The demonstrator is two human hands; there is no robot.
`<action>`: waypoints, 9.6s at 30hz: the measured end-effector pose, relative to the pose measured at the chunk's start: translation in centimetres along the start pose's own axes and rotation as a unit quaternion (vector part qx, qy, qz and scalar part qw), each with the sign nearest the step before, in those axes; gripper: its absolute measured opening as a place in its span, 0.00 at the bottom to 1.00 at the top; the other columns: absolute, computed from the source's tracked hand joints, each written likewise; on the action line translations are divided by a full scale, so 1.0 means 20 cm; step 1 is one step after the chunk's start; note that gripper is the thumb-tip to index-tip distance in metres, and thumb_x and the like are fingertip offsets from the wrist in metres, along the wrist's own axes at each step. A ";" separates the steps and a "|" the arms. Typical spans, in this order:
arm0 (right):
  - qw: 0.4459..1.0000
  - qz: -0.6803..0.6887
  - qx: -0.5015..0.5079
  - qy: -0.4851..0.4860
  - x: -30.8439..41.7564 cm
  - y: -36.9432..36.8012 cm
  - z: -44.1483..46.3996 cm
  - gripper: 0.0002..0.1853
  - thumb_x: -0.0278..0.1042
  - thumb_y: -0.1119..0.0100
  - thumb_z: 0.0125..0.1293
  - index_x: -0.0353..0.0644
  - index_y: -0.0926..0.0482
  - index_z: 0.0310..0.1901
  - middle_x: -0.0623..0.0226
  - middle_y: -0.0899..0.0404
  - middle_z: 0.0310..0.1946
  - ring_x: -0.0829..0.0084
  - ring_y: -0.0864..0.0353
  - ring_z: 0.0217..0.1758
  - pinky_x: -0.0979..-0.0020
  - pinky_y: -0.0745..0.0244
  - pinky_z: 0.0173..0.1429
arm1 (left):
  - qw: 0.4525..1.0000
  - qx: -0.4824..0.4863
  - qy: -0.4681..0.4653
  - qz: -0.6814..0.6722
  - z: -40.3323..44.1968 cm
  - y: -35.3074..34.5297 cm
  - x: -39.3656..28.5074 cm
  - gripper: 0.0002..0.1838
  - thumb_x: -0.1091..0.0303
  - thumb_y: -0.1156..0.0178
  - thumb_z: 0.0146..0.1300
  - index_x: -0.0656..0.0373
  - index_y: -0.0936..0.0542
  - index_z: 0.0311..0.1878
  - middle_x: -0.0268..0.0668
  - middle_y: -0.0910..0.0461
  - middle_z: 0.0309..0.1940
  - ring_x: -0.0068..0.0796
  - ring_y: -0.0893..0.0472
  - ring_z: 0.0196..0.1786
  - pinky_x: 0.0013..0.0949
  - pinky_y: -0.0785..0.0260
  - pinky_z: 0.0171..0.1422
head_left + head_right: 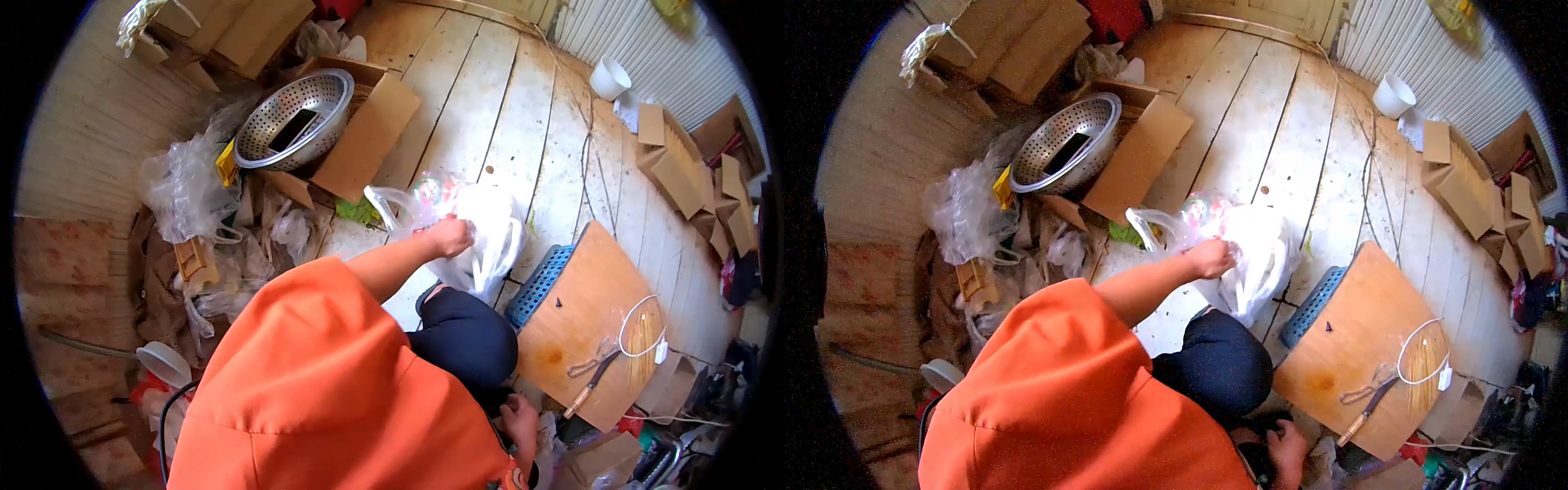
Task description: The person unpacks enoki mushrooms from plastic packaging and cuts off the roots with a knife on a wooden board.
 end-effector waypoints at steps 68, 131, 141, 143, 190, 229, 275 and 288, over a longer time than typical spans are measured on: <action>0.959 0.112 -0.238 -0.103 -0.20 0.40 -0.45 0.15 0.36 0.46 0.59 0.40 0.22 0.47 0.49 0.19 0.40 0.49 0.20 0.45 0.53 0.25 0.51 | 0.898 0.077 0.007 -0.434 -0.12 -0.07 -1.71 0.16 0.74 0.39 0.57 0.62 0.22 0.50 0.27 0.31 0.16 0.17 0.38 0.12 0.25 0.50 0.16; 0.869 0.083 -0.401 -0.277 -1.28 0.98 -0.27 0.20 0.42 0.46 0.57 0.41 0.20 0.48 0.47 0.19 0.42 0.48 0.21 0.48 0.54 0.27 0.53 | 0.884 0.054 0.041 -0.463 -0.10 -0.12 -1.81 0.10 0.74 0.42 0.59 0.59 0.23 0.45 0.27 0.33 0.14 0.18 0.40 0.12 0.25 0.49 0.17; 0.846 0.107 -0.424 -0.304 -1.56 1.07 -0.14 0.19 0.35 0.51 0.64 0.41 0.24 0.56 0.47 0.22 0.51 0.51 0.23 0.56 0.56 0.31 0.62 | 0.919 0.062 0.029 -0.388 -0.10 -0.11 -1.80 0.14 0.73 0.42 0.60 0.61 0.23 0.50 0.26 0.30 0.18 0.16 0.36 0.15 0.23 0.46 0.18; 0.810 0.162 -0.485 -0.285 -1.69 1.05 -0.11 0.20 0.35 0.49 0.63 0.40 0.24 0.56 0.46 0.25 0.55 0.53 0.25 0.59 0.57 0.34 0.65 | 0.961 0.077 0.011 -0.266 -0.09 -0.07 -1.82 0.17 0.70 0.40 0.61 0.63 0.23 0.53 0.27 0.29 0.20 0.15 0.32 0.20 0.22 0.42 0.22; 0.849 -0.037 -0.435 -0.296 -1.68 1.27 -0.36 0.08 0.39 0.42 0.58 0.44 0.20 0.33 0.51 0.18 0.37 0.52 0.18 0.42 0.53 0.23 0.45 | 0.955 -0.060 -0.227 0.179 -0.03 -0.16 -1.94 0.12 0.58 0.40 0.62 0.57 0.23 0.40 0.50 0.19 0.32 0.51 0.20 0.41 0.47 0.28 0.48; 0.602 0.354 -0.599 -0.392 -2.54 0.46 -1.79 0.18 0.43 0.45 0.65 0.34 0.22 0.42 0.55 0.20 0.32 0.60 0.18 0.33 0.62 0.22 0.35 | 0.984 -0.074 -0.109 0.119 -0.01 -0.09 -1.93 0.14 0.53 0.37 0.58 0.53 0.21 0.37 0.49 0.18 0.29 0.50 0.18 0.37 0.45 0.26 0.43; 0.909 0.227 -0.310 -0.162 -0.59 0.41 -0.67 0.32 0.43 0.38 0.53 0.48 0.27 0.62 0.53 0.18 0.47 0.60 0.18 0.49 0.65 0.25 0.54 | 0.752 -0.261 -0.026 -0.605 -0.17 0.63 -1.25 0.10 0.65 0.34 0.60 0.52 0.27 0.30 0.22 0.32 0.23 0.14 0.38 0.26 0.22 0.45 0.31; 0.876 0.401 -0.240 -0.122 -0.16 0.41 -0.06 0.36 0.33 0.38 0.54 0.38 0.35 0.67 0.64 0.18 0.33 0.78 0.27 0.18 0.74 0.31 0.22 | 0.750 -0.275 -0.030 -0.600 -0.20 0.67 -1.27 0.10 0.70 0.35 0.61 0.53 0.27 0.29 0.21 0.32 0.20 0.11 0.37 0.22 0.19 0.45 0.25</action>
Point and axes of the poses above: each hand's wrist, its own z-axis towards the middle knuckle, its own y-axis out of the back of the hand, x = y × z, the point moved 10 cm from there along z, towards the middle knuckle
